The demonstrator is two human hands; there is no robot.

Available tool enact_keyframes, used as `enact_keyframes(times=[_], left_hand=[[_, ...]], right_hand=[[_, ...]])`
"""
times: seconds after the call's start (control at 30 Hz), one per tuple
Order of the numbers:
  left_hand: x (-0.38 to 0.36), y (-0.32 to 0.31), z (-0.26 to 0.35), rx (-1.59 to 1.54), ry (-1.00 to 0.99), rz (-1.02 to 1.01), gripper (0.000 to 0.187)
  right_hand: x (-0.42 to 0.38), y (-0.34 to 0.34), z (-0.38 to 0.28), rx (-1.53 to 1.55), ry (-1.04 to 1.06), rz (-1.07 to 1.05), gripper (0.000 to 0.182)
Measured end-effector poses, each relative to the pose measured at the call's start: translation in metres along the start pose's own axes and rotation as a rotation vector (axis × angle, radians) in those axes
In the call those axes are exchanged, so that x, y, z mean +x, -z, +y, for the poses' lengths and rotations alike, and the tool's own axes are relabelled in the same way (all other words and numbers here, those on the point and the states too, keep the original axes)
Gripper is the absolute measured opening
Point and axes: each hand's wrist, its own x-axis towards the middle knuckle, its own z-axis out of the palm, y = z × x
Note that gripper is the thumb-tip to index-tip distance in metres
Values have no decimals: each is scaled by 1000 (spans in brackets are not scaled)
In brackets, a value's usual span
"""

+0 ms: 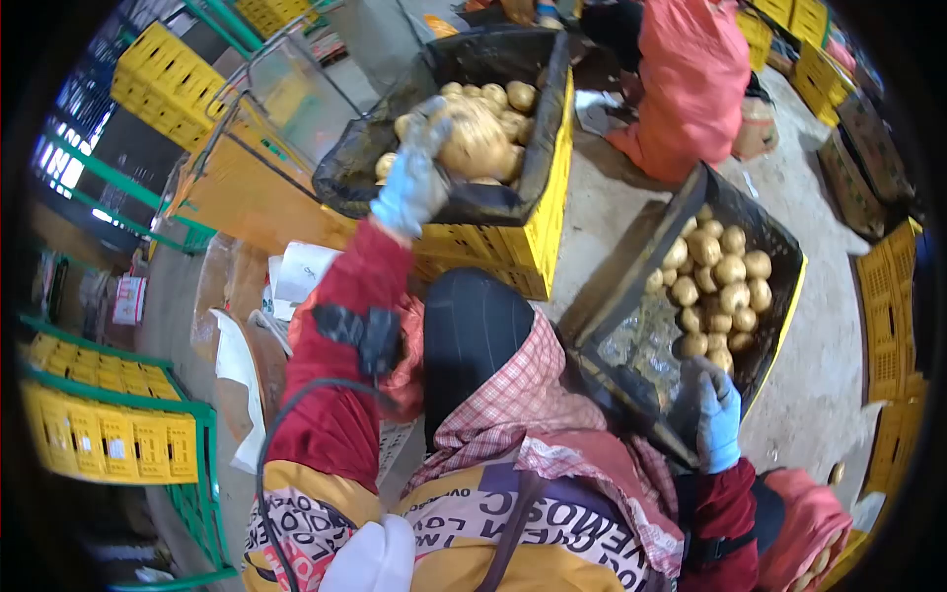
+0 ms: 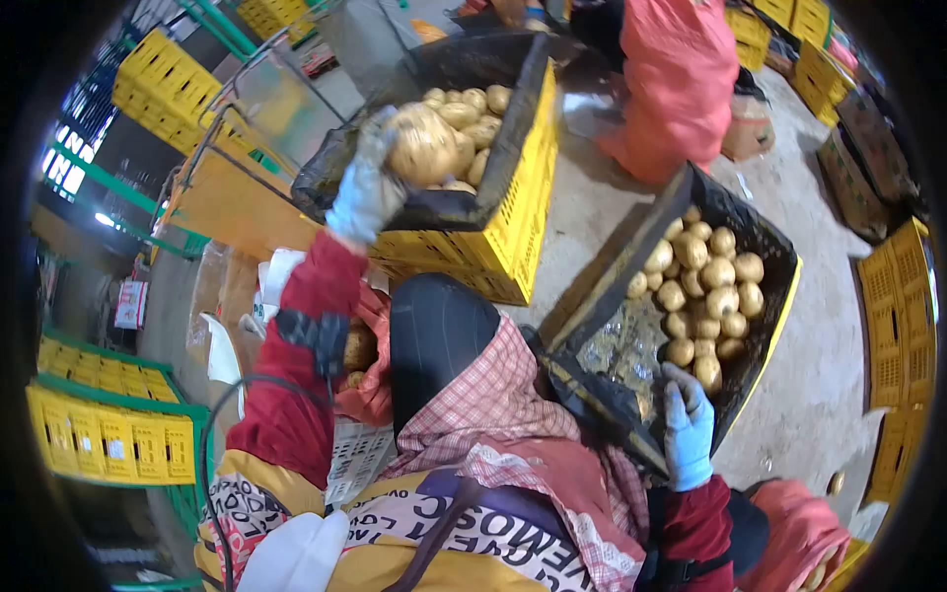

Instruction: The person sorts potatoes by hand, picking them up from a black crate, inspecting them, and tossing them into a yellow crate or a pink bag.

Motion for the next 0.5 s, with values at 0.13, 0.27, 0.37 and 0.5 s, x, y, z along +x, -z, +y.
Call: enact_keyframes(times=[0.13,0.27,0.37,0.5], left_hand=[[79,54,-6,843,175,11,39],[93,-28,-46,1448,-513,-147,39],[58,-131,-120,1082,-484,-531,32],[5,-194,-279,1174,216,-919,43]], right_hand=[[-4,8,-16,-36,62,49,34],[-10,31,-60,173,112,154,36],[-16,61,-77,384,184,241,41],[-28,95,-83,435,220,361,48]])
